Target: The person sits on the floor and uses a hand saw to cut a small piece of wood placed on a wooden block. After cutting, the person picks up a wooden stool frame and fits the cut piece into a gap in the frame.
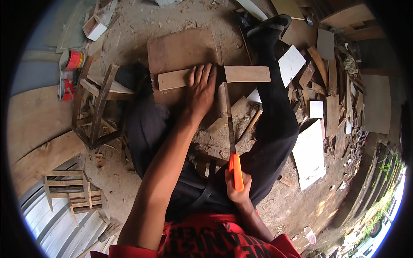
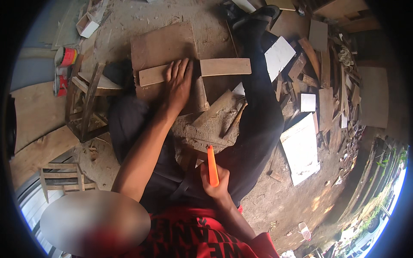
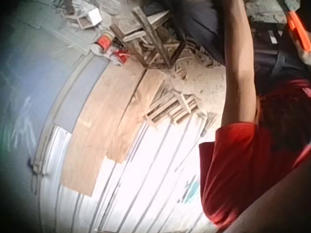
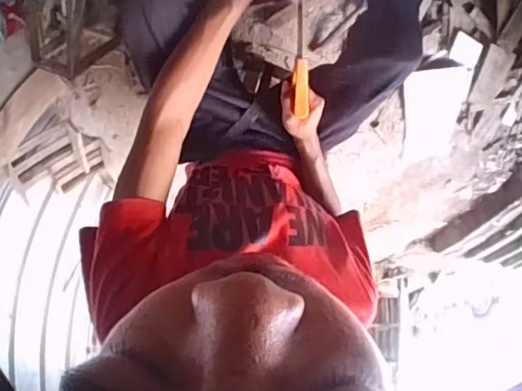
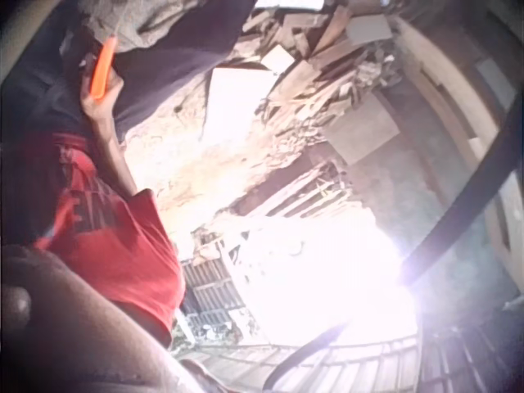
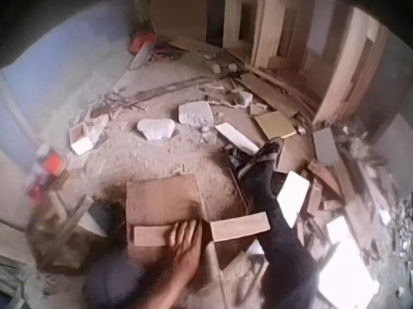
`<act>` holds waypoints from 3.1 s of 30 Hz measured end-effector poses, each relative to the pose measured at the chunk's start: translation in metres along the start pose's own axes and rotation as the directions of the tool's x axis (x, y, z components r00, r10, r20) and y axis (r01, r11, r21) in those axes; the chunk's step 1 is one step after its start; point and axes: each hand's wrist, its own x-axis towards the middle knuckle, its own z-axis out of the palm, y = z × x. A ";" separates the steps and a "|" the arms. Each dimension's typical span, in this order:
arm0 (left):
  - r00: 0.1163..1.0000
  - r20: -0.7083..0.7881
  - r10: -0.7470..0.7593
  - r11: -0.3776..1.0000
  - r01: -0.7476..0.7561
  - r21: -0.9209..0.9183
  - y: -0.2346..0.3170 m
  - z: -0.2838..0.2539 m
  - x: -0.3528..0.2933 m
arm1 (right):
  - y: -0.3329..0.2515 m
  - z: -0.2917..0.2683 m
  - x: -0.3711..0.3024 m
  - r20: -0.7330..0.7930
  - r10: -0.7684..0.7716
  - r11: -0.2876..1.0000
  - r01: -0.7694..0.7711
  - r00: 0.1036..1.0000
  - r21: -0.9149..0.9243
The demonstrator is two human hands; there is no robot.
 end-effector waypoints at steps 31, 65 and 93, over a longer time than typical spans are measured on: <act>0.998 -0.057 -0.016 1.000 0.014 -0.028 0.007 0.003 0.010 | -0.040 0.018 0.134 -0.097 -0.090 0.996 0.089 0.991 -0.009; 0.999 -0.039 -0.020 1.000 0.020 -0.022 0.000 0.016 0.004 | -0.020 0.005 0.065 -0.100 -0.031 0.999 0.033 0.994 0.021; 0.994 -0.111 -0.025 0.998 0.031 0.052 -0.004 0.009 0.008 | 0.005 0.012 0.054 -0.011 -0.058 0.994 0.059 0.998 0.093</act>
